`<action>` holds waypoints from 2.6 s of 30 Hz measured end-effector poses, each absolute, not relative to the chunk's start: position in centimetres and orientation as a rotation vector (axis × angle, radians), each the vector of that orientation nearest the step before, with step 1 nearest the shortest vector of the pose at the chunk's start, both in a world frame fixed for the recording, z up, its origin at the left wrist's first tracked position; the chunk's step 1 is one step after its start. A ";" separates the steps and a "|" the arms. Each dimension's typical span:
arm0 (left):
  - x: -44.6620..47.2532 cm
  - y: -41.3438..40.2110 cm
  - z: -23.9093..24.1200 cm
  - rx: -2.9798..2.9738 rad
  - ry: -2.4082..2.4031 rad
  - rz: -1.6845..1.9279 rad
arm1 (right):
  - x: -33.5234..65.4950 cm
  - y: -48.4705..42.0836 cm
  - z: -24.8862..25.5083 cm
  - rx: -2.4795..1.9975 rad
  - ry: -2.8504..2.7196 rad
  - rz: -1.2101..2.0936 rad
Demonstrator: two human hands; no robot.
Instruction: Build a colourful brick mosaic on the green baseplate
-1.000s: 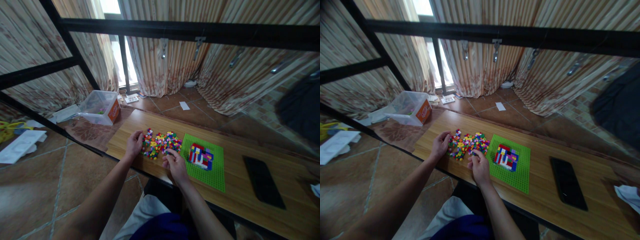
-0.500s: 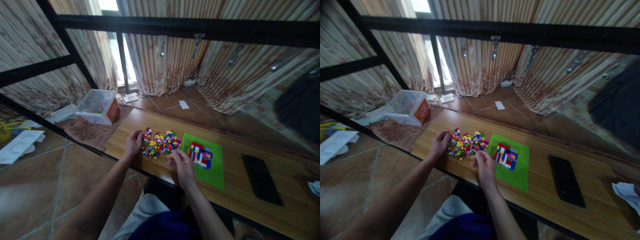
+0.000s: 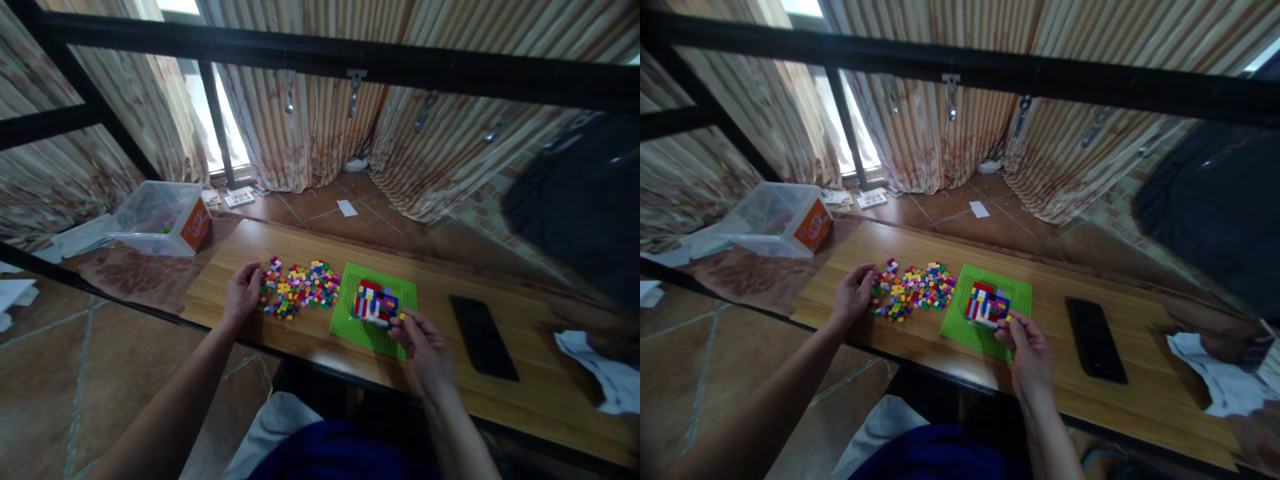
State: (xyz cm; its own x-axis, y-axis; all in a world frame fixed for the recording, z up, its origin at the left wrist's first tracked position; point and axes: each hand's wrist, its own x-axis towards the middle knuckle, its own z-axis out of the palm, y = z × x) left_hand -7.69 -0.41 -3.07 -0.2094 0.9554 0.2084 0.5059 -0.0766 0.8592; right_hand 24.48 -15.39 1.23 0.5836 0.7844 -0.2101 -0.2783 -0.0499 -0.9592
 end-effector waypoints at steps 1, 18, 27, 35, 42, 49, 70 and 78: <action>-7.7 -0.4 -3.1 1.575 1.725 1.232 | 25.1 -15.6 0.9 -1.402 -0.504 0.881; -7.8 -0.2 -2.6 1.596 1.744 1.199 | 26.4 -14.3 -1.0 -1.745 -0.954 0.386; -7.8 -0.5 -2.2 1.621 1.758 1.189 | 26.7 -13.3 -2.0 -1.631 -0.848 0.504; -7.8 -0.4 -2.3 1.633 1.758 1.186 | 26.7 -12.6 -1.3 -1.536 -0.635 0.695; -7.9 -0.3 -2.6 1.630 1.745 1.195 | 26.8 -12.2 -0.1 -1.596 -0.565 0.757; -7.8 -0.5 -2.6 1.638 1.750 1.188 | 27.1 -11.8 0.2 -1.655 -0.626 0.767; -7.7 -0.3 -3.0 1.583 1.709 1.242 | 27.7 -8.1 2.1 -1.784 -1.190 0.342; -7.8 -0.3 -3.4 1.617 1.715 1.243 | 24.2 -7.9 0.5 -1.964 -1.888 0.044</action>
State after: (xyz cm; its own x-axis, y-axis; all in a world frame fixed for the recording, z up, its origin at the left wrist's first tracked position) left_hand -7.78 -0.27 -3.45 -0.1927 0.9516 0.2394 0.5235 -0.1066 0.8453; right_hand 24.22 -7.90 0.48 0.0799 0.9627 0.2586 0.9497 0.0053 -0.3131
